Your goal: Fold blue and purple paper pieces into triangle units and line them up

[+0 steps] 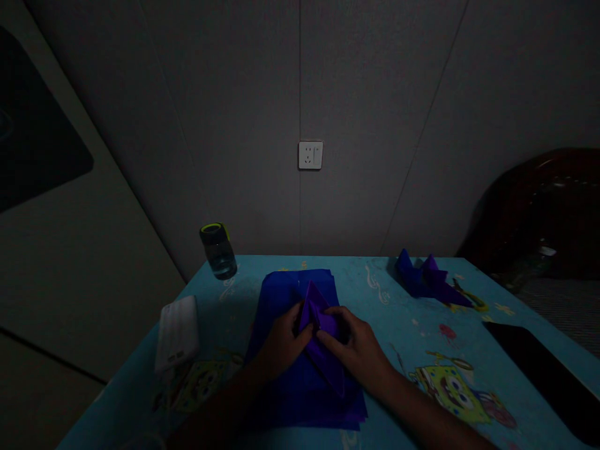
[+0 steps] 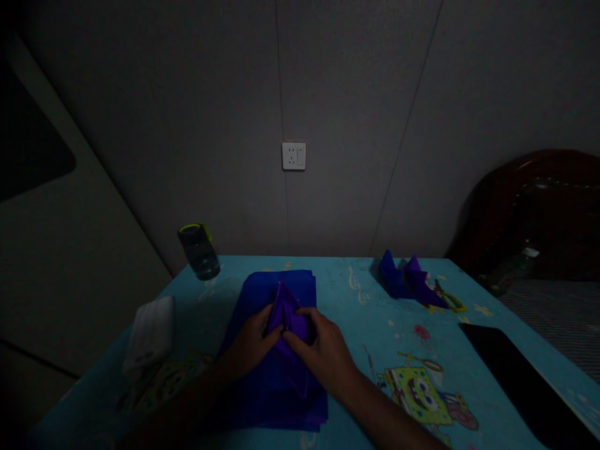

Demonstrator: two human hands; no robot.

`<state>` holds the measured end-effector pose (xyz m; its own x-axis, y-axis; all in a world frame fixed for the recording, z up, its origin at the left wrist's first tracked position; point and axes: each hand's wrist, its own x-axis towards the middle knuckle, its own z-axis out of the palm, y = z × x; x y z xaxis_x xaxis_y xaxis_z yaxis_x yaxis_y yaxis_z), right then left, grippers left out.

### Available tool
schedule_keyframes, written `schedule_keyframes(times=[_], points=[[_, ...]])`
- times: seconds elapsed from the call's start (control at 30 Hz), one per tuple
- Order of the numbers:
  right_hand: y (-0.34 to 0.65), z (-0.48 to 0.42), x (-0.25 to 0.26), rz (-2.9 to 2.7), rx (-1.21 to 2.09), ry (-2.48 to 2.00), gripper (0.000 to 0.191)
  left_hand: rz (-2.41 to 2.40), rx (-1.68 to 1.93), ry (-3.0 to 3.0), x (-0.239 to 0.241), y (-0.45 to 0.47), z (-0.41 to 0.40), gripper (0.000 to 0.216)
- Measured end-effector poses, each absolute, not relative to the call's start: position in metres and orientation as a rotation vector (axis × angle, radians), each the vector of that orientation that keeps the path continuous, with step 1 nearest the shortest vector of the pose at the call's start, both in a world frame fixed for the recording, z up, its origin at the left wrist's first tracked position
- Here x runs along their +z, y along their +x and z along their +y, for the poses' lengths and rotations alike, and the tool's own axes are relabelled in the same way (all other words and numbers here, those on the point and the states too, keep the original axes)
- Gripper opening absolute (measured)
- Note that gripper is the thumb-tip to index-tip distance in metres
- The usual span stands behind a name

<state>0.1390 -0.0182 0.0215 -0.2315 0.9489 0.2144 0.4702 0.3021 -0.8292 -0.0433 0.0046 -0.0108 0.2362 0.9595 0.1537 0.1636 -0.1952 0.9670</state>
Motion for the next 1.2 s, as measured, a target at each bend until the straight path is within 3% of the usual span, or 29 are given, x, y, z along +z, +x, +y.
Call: schedule_keyframes(times=[0.13, 0.37, 0.63, 0.97, 1.2], points=[[0.138, -0.018, 0.021, -1.779, 0.809, -1.249, 0.032, 1.009, 1.06, 1.543, -0.011, -0.044, 0.004, 0.041], [0.142, -0.018, 0.021, -1.665, 0.801, -1.238, 0.038, 1.178, 1.188, 1.451, -0.004, -0.045, 0.002, 0.06], [0.141, -0.02, 0.017, -1.69, 0.748, -1.209, 0.039, 1.334, 1.489, 1.834, -0.01, -0.051, 0.008, 0.016], [0.138, -0.023, 0.017, -1.744, 0.655, -1.132, 0.037, 1.439, 1.406, 2.296, -0.002, -0.053, 0.004, 0.02], [0.142, -0.021, 0.017, -1.808, 0.565, -1.094, 0.027, 1.521, 1.307, 2.178, 0.001, -0.052, 0.001, 0.026]])
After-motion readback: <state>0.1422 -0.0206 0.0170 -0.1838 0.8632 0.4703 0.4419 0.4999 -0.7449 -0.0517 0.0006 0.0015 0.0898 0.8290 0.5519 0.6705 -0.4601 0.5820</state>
